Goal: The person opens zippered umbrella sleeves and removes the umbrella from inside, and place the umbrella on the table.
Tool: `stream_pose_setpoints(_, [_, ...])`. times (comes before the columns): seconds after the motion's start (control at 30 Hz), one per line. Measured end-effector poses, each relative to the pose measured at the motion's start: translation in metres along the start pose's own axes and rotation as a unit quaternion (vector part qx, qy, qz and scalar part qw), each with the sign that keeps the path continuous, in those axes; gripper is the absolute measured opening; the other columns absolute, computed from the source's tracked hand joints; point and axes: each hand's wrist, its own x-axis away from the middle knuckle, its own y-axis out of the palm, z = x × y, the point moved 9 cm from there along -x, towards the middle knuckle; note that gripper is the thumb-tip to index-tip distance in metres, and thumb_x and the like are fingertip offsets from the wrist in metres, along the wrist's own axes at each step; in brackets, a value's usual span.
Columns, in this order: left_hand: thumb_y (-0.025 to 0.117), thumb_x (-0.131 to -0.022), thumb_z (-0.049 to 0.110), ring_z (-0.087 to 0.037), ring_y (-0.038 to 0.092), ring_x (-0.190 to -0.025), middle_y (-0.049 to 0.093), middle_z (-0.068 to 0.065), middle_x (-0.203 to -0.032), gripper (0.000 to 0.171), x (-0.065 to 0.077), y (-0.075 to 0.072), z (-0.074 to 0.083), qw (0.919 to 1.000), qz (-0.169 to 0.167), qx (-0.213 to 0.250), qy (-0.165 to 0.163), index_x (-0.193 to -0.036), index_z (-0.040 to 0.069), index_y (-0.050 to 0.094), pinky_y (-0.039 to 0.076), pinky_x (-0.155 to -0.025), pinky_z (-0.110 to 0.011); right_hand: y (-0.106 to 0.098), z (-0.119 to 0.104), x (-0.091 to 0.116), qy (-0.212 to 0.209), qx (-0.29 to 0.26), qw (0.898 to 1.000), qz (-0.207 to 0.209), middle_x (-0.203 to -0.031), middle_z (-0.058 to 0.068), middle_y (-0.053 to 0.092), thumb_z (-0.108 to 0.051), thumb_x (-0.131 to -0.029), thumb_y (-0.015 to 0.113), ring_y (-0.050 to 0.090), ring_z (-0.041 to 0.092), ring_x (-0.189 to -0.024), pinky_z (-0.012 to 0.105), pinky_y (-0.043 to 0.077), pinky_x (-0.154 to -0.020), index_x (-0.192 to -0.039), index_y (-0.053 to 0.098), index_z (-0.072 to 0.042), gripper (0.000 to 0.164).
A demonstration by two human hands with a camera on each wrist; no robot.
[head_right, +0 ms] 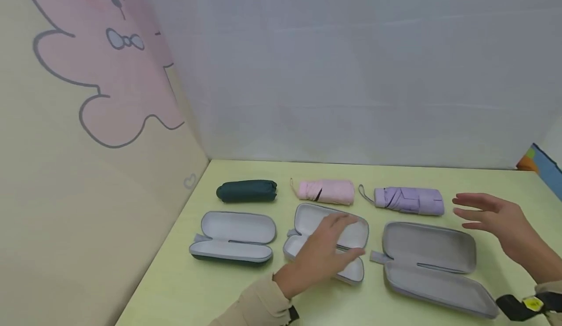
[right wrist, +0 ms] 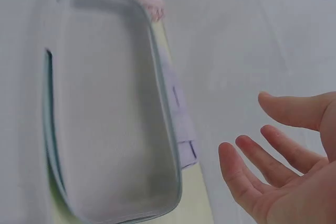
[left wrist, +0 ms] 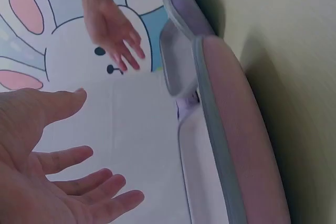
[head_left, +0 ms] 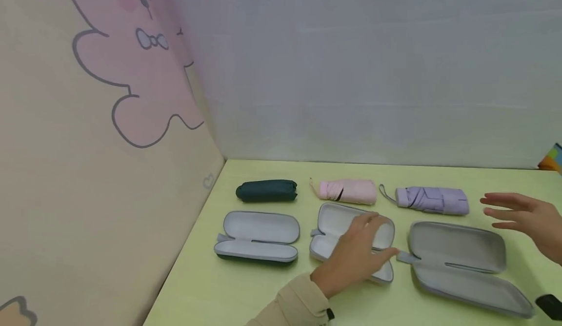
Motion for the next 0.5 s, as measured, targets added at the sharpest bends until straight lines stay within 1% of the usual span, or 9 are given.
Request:
stream_pose_setpoints(0.07, [0.060,-0.091,0.044,-0.015,0.039,-0.129,0.041,-0.004,-0.141,0.055,0.011,-0.019,-0.019,0.9997,0.020,-0.011,-0.002,-0.138,0.018,0.046,0.044,-0.095,-0.033,-0.001,-0.004,0.010,-0.017,-0.010,1.000,-0.007,-0.108,-0.027,0.060,-0.003,-0.096,0.052,0.061,-0.006,-0.088,0.022,0.051,-0.064,-0.125,0.057,-0.024,0.036])
stream_pose_setpoints(0.13, [0.062,-0.091,0.040,-0.020,0.040,-0.129,0.040,-0.008,-0.142,0.057,0.024,-0.039,-0.042,0.9984,0.046,-0.031,-0.010,-0.139,0.016,0.045,0.044,-0.096,-0.037,-0.003,-0.010,0.019,-0.047,0.015,0.999,-0.009,-0.114,-0.025,0.058,0.000,-0.097,0.049,0.060,-0.006,-0.093,0.022,0.051,-0.064,-0.134,0.050,-0.013,0.039])
stream_pose_setpoints(0.23, [0.066,-0.089,0.033,-0.026,0.041,-0.128,0.040,-0.013,-0.142,0.057,0.047,-0.069,-0.077,0.9946,0.088,-0.043,-0.035,-0.138,0.011,0.046,0.044,-0.095,-0.043,-0.012,-0.012,0.028,-0.050,0.085,0.995,0.021,-0.116,-0.029,0.052,-0.007,-0.097,0.052,0.056,-0.013,-0.094,0.021,0.051,-0.063,-0.141,0.043,-0.008,0.045])
stream_pose_setpoints(0.33, [0.069,-0.088,0.029,-0.030,0.041,-0.128,0.039,-0.015,-0.143,0.057,0.070,-0.093,-0.111,0.9883,0.124,-0.050,-0.073,-0.137,0.009,0.047,0.044,-0.094,-0.047,-0.020,-0.006,0.039,-0.030,0.182,0.981,0.066,-0.123,-0.030,0.041,-0.021,-0.097,0.055,0.041,-0.025,-0.096,0.013,0.047,-0.062,-0.146,0.034,-0.007,0.055])
stream_pose_setpoints(0.37, [0.069,-0.088,0.028,-0.032,0.040,-0.128,0.038,-0.017,-0.143,0.058,0.078,-0.101,-0.121,0.9862,0.134,-0.054,-0.082,-0.137,0.008,0.047,0.043,-0.094,-0.048,-0.020,-0.005,0.043,-0.019,0.204,0.976,0.078,-0.131,-0.023,0.042,-0.023,-0.097,0.055,0.044,-0.018,-0.105,0.019,0.050,-0.069,-0.147,0.031,-0.004,0.058])
stream_pose_setpoints(0.4, [0.070,-0.087,0.027,-0.033,0.040,-0.129,0.038,-0.017,-0.144,0.059,0.085,-0.107,-0.130,0.9839,0.142,-0.061,-0.090,-0.138,0.007,0.047,0.043,-0.094,-0.049,-0.019,-0.004,0.048,-0.012,0.226,0.970,0.091,-0.138,-0.015,0.041,-0.024,-0.096,0.057,0.047,-0.009,-0.114,0.024,0.052,-0.068,-0.147,0.030,-0.002,0.061])
stream_pose_setpoints(0.43, [0.070,-0.087,0.027,-0.034,0.040,-0.128,0.037,-0.019,-0.144,0.060,0.092,-0.113,-0.140,0.9815,0.149,-0.073,-0.095,-0.139,0.007,0.046,0.043,-0.093,-0.050,-0.016,-0.005,0.054,-0.010,0.250,0.963,0.102,-0.146,-0.004,0.037,-0.024,-0.095,0.058,0.045,0.004,-0.123,0.032,0.052,-0.077,-0.147,0.027,0.001,0.065])
stream_pose_setpoints(0.47, [0.070,-0.087,0.026,-0.036,0.039,-0.129,0.036,-0.020,-0.145,0.061,0.100,-0.119,-0.150,0.9792,0.155,-0.085,-0.100,-0.139,0.006,0.045,0.043,-0.093,-0.051,-0.013,-0.008,0.060,-0.019,0.272,0.956,0.113,-0.150,0.008,0.032,-0.022,-0.094,0.061,0.040,0.019,-0.131,0.042,0.049,-0.084,-0.145,0.028,0.004,0.067])
stream_pose_setpoints(0.5, [0.071,-0.086,0.025,-0.037,0.038,-0.129,0.035,-0.021,-0.145,0.063,0.107,-0.124,-0.159,0.9771,0.160,-0.096,-0.103,-0.140,0.006,0.044,0.042,-0.093,-0.052,-0.010,-0.012,0.066,-0.034,0.293,0.947,0.125,-0.150,0.020,0.028,-0.020,-0.090,0.066,0.033,0.034,-0.135,0.052,0.042,-0.092,-0.144,0.029,0.006,0.070])
